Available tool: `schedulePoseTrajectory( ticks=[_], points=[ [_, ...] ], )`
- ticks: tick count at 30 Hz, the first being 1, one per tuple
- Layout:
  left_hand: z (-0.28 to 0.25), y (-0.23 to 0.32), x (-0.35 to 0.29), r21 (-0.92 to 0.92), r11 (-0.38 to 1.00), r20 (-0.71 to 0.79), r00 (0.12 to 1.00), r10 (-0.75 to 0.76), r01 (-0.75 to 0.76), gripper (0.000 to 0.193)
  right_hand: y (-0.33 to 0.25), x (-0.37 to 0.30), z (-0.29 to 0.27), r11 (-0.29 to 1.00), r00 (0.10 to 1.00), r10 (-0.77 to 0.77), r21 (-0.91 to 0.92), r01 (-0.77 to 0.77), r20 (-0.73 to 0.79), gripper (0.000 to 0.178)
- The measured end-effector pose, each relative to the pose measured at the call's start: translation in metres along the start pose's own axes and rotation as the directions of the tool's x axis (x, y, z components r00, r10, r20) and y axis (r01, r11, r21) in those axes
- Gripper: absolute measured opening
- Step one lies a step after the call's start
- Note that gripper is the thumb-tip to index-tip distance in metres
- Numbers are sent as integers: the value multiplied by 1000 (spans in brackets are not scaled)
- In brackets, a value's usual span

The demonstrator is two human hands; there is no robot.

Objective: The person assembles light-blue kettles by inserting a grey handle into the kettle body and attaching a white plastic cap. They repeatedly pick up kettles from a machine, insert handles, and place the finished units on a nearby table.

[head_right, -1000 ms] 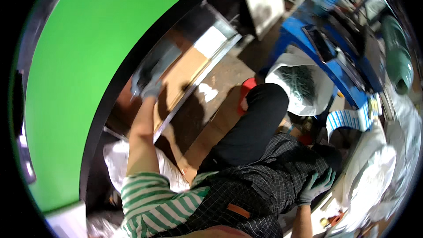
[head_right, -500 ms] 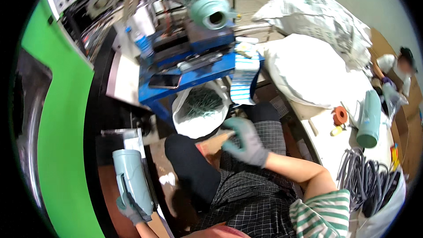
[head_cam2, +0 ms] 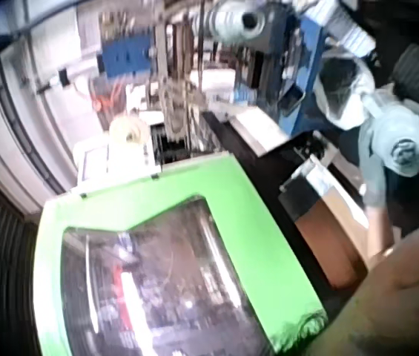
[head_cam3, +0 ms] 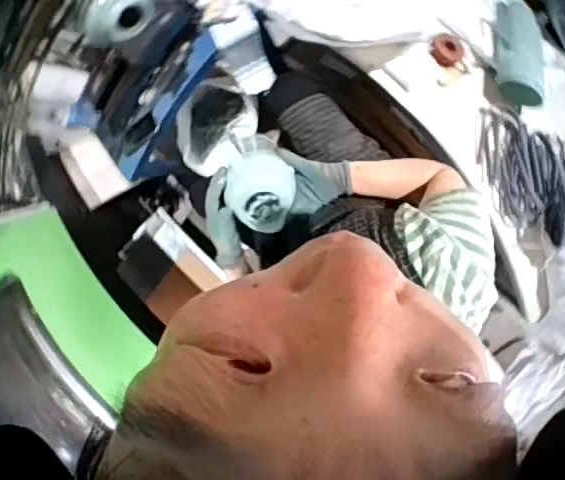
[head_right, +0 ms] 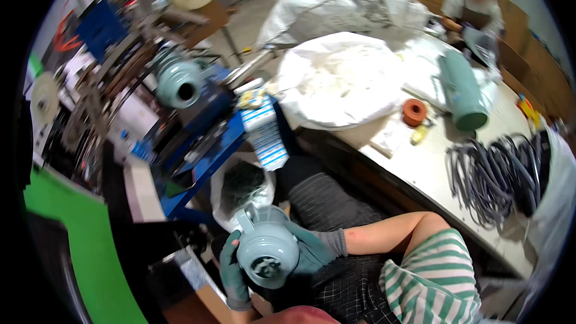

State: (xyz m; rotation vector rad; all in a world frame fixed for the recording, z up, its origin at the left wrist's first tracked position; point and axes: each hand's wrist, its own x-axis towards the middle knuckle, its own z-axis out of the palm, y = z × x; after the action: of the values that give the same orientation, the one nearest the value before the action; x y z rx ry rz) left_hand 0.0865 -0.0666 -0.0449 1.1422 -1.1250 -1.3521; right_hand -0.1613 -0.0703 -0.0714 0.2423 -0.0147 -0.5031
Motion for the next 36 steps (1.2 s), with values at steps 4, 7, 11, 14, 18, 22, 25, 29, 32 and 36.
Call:
schedulePoseTrajectory(
  ticks=[4,7,11,14,18,22,25,29,32,36],
  points=[
    [45,-44,32,692,475,257,801,541,-543,43,-19,-58,-42,934,995,95,-345,-97,-23,69],
    [69,-32,14,-90,920,-198,912,359,-381,49,-24,-83,2,65,710,-692,-991,-118,-130,52],
    [76,-3,6,692,302,408,700,585,-656,56,-31,-55,18,-831,632,-448,-556,-34,632,112],
    [70,-9,3,821,-146,511,594,622,-553,42,-40,11,-24,-949,632,-255,-315,-18,732,108],
    [25,-28,4,870,64,342,694,633,-488,41,-29,44,6,-838,688,-302,-527,138,660,102],
    [41,-6,-2,933,7,322,845,426,-359,36,-21,57,-9,-832,646,-379,-549,75,663,98],
    [37,-2,-5,930,94,309,894,324,-355,27,-13,58,-15,-842,678,-394,-540,4,620,93],
    [19,-13,-9,857,86,455,825,336,-508,23,-4,59,-22,-863,613,-405,-506,-10,679,88],
    [22,-14,-12,842,-43,509,766,393,-537,24,-2,58,-27,-890,607,-375,-456,-23,700,82],
    [44,28,-13,859,-173,510,783,356,-481,27,-3,51,-7,-891,670,-367,-451,-53,645,77]
  ],
)
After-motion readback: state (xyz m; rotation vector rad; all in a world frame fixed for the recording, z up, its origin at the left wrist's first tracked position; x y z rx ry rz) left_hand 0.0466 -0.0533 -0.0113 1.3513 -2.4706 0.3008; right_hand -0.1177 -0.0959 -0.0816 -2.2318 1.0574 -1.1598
